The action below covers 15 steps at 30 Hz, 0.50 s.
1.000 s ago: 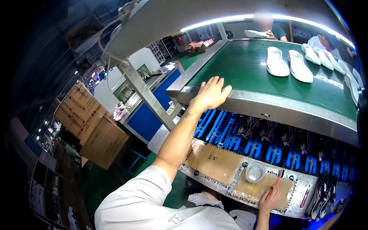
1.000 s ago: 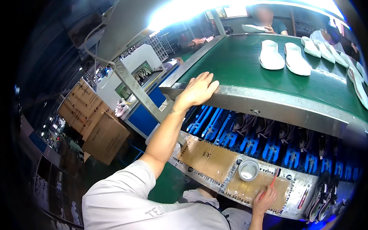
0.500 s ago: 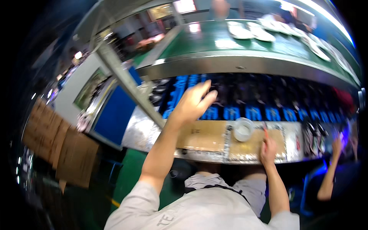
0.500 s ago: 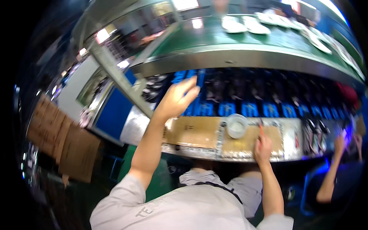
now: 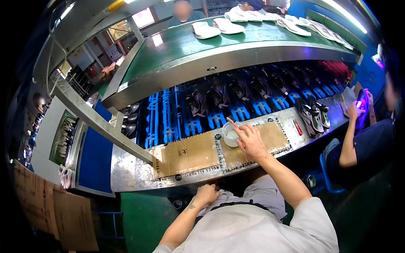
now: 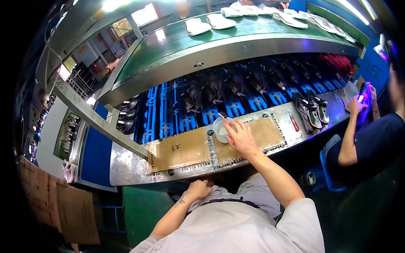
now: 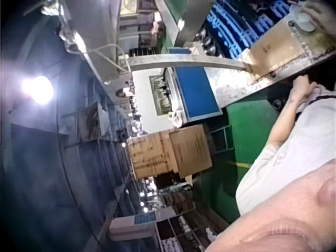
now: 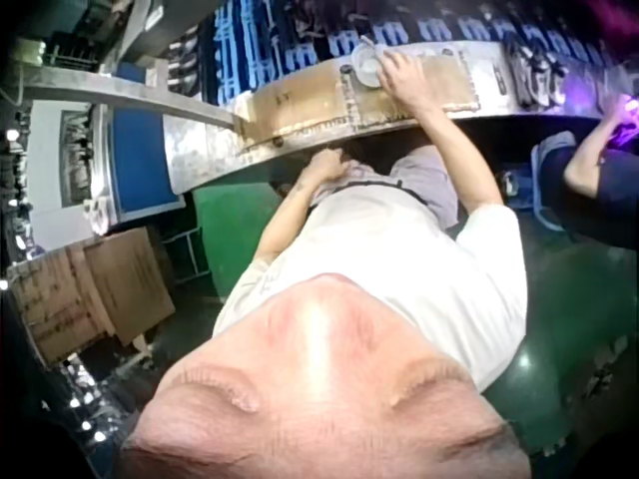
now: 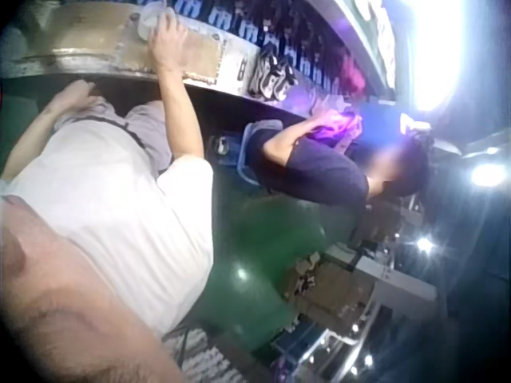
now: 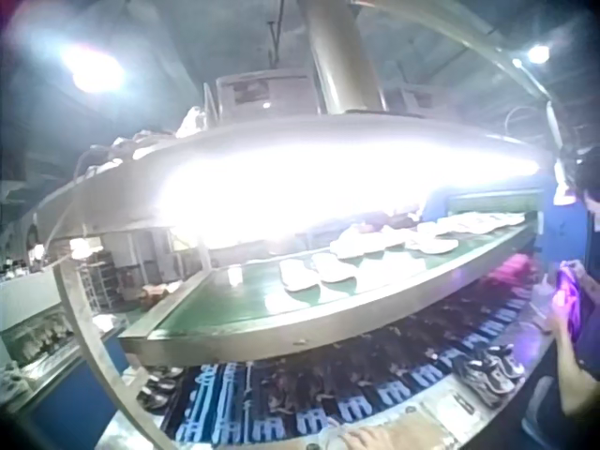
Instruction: The person takes shoe soles, coats them with liquid from a container using a brush, and places them onto an overhead conveyor belt.
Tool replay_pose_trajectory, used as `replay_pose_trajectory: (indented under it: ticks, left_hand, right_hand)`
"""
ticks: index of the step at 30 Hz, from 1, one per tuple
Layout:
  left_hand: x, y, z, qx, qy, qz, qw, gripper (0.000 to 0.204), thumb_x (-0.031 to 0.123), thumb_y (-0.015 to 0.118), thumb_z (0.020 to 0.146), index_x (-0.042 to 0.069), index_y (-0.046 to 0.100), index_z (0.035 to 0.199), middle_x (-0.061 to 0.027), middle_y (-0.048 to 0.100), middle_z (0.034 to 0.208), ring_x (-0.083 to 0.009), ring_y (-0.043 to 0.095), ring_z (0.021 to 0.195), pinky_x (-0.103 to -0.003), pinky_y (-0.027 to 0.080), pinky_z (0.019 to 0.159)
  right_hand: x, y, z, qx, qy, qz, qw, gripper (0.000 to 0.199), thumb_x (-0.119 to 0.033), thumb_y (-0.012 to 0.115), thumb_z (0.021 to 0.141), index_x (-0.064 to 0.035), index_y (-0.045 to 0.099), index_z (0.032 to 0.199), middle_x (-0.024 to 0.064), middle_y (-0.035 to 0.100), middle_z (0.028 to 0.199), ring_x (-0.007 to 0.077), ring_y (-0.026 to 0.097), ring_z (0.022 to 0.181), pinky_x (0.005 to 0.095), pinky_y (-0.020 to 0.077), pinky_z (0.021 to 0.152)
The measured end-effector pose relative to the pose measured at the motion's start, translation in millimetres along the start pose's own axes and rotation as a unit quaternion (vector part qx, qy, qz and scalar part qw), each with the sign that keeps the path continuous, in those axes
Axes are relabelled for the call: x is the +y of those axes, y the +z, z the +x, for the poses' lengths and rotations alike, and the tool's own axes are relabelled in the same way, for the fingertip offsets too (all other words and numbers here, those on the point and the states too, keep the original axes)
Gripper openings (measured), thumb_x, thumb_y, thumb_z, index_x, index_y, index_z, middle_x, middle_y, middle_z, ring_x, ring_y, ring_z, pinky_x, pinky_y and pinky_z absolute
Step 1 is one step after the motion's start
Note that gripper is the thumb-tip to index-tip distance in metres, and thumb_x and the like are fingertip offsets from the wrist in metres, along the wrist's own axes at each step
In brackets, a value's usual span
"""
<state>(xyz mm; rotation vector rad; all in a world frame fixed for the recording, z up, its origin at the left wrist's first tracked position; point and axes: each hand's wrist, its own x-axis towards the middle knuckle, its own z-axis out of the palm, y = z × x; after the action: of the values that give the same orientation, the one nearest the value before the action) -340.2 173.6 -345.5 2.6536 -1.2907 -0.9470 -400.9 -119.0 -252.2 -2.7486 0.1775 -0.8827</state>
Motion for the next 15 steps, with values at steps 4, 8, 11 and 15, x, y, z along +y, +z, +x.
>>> replay_pose_trajectory:
  ticks: [4, 8, 11, 15]
  left_hand:
    - [-21, 26, 4, 0.051, 0.005, 0.001, 0.999, 0.053, 0.045, 0.065, 0.092, -0.001, 0.069, 0.119, -0.0293, 0.072, 0.108, -0.0450, 0.069, 0.102, -0.053, 0.054, 0.092]
    - [-47, 44, 9, 0.083, -0.031, -0.040, 0.995, 0.048, 0.046, 0.065, 0.091, 0.000, 0.074, 0.101, -0.0264, 0.073, 0.098, -0.0438, 0.071, 0.095, -0.053, 0.055, 0.087]
    - [-57, 38, 7, 0.096, -0.007, -0.064, 0.993, 0.050, 0.048, 0.064, 0.091, -0.001, 0.075, 0.098, -0.0274, 0.073, 0.097, -0.0448, 0.070, 0.095, -0.052, 0.056, 0.088]
    - [-60, 32, -5, 0.071, 0.022, -0.044, 0.996, 0.047, 0.045, 0.066, 0.087, -0.001, 0.075, 0.097, -0.0281, 0.073, 0.096, -0.0440, 0.071, 0.093, -0.051, 0.057, 0.086]
  right_hand:
    - [-4, -5, -6, 0.016, 0.032, 0.022, 0.999, 0.065, -0.003, 0.070, 0.082, -0.0045, 0.051, 0.145, 0.0176, 0.053, 0.136, 0.0378, 0.048, 0.132, 0.0487, 0.0411, 0.109]
    - [-13, -15, -28, 0.072, 0.045, 0.027, 0.996, 0.071, 0.012, 0.057, 0.072, -0.0013, 0.052, 0.142, 0.0216, 0.054, 0.132, 0.0415, 0.052, 0.126, 0.0482, 0.0453, 0.104]
    - [-21, -14, -88, 0.085, 0.026, 0.064, 0.994, 0.047, 0.008, 0.061, 0.071, -0.0001, 0.065, 0.117, 0.0216, 0.066, 0.102, 0.0426, 0.063, 0.096, 0.0477, 0.0517, 0.086]
    - [-46, 25, -138, -0.199, -0.084, 0.218, 0.952, 0.033, -0.006, 0.066, 0.079, -0.0062, 0.069, 0.111, 0.0139, 0.070, 0.096, 0.0340, 0.066, 0.088, 0.0480, 0.0526, 0.084]
